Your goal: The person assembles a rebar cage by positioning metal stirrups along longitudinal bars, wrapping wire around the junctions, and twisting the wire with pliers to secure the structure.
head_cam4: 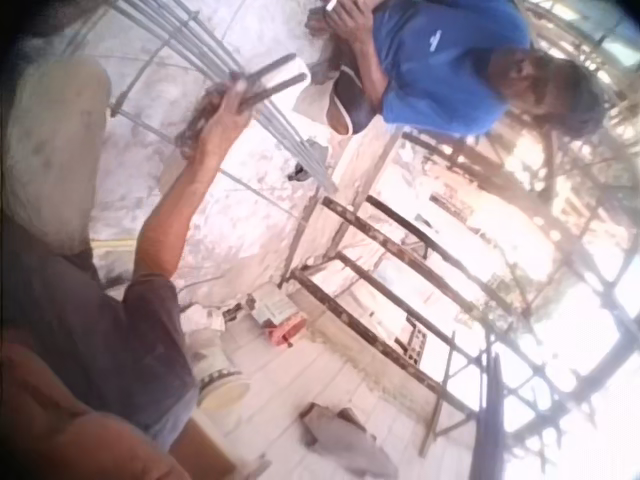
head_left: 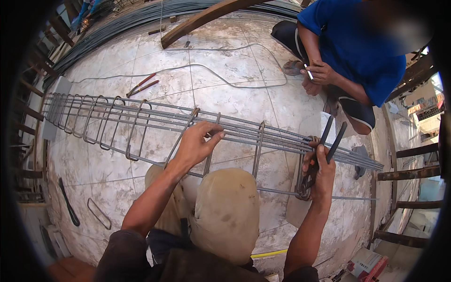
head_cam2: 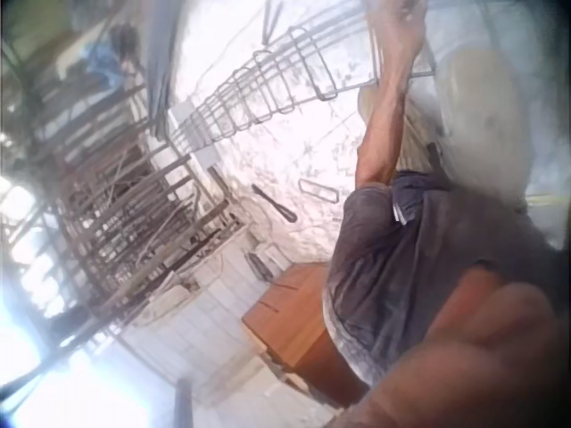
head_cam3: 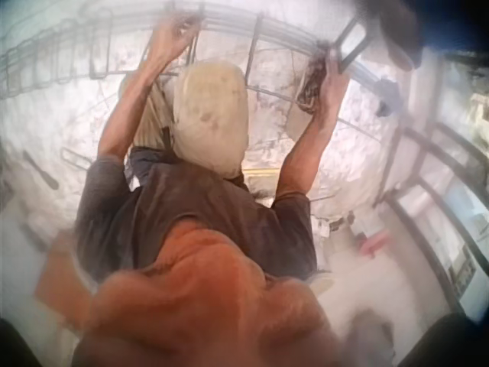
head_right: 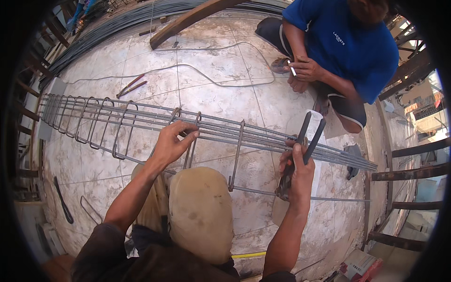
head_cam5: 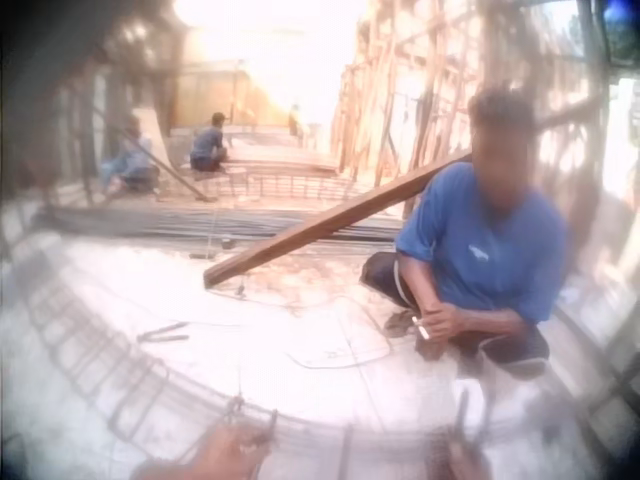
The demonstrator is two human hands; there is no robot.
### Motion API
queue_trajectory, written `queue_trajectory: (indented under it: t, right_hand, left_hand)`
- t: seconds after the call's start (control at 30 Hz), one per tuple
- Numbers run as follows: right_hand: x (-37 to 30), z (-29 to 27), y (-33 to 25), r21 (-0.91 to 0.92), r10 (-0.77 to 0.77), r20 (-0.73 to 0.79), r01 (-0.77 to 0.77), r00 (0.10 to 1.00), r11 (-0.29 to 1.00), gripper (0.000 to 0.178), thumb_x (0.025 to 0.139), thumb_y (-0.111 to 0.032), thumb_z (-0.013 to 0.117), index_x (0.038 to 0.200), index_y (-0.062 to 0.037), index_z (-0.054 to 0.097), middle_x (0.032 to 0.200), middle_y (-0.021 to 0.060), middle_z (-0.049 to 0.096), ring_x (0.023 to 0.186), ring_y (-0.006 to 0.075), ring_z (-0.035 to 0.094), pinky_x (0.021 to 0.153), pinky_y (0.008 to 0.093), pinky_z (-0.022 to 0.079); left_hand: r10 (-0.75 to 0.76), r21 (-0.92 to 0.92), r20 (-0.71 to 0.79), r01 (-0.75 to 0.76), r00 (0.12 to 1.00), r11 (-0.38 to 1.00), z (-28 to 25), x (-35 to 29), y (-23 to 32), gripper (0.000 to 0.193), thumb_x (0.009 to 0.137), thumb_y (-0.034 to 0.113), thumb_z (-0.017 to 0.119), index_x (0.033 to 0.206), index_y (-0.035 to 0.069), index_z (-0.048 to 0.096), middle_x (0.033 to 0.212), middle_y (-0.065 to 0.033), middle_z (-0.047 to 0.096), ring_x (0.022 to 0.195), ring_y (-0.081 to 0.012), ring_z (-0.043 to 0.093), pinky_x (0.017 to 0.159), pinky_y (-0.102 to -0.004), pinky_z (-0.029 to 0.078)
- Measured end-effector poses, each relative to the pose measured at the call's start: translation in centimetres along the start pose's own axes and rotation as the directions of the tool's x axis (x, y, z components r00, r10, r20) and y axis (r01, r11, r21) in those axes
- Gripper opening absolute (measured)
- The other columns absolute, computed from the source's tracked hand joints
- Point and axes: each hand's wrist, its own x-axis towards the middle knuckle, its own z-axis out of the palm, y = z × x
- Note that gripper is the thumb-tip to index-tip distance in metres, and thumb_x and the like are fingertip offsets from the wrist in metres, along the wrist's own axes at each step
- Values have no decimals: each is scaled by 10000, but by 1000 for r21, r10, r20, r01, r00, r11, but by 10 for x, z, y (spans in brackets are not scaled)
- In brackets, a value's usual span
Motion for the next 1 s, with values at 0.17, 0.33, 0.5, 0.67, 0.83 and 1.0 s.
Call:
queue_trajectory:
  t: [0.17,0.33,0.5,0.67,0.83,1.0]
  right_hand:
    - [-136,-56,98,-284,322,-102,-338,941,897,356,1010,-364,658,966,-11,655,675,17,596,545,90,535,482,256,399]
    - [-199,-64,220,-291,477,-271,-543,836,788,310,988,-317,675,882,-31,623,641,19,582,548,94,534,506,293,434]
    - [-203,-71,328,-633,261,-347,-431,901,643,361,940,-356,680,1014,-6,636,911,250,710,900,464,685,776,510,516]
    - [-191,-39,332,-855,219,-327,-387,919,347,421,936,-357,675,1217,-46,633,1002,213,725,914,438,693,820,518,530]
    - [-187,-36,343,-923,189,-240,-284,952,260,459,954,-392,623,1275,-65,592,1092,203,689,1000,432,652,883,517,491]
    - [-180,2,355,-959,191,-72,-121,979,257,499,971,-428,571,1332,-85,552,1181,193,652,1085,425,612,946,516,453]
  left_hand:
    - [-78,-394,706,482,704,782,26,-68,-9,338,961,218,716,1238,23,698,1203,-105,722,1051,-160,676,898,-339,536]
    - [90,-559,815,738,572,379,64,-145,-67,348,957,223,713,1241,23,697,1202,-112,722,1056,-170,678,903,-347,535]
    - [186,-517,842,658,506,548,139,-129,-94,357,953,229,711,1244,23,695,1202,-119,722,1061,-181,680,907,-355,534]
    - [236,-509,841,566,487,648,165,-138,-96,366,948,235,708,1247,23,694,1202,-127,722,1066,-191,682,912,-363,533]
    - [271,-529,825,510,495,679,174,-135,-95,376,944,241,705,1250,23,692,1201,-134,722,1071,-202,685,917,-371,532]
    - [292,-576,746,360,599,733,167,-132,-96,385,940,246,703,1253,22,691,1201,-141,723,1076,-213,687,921,-378,531]
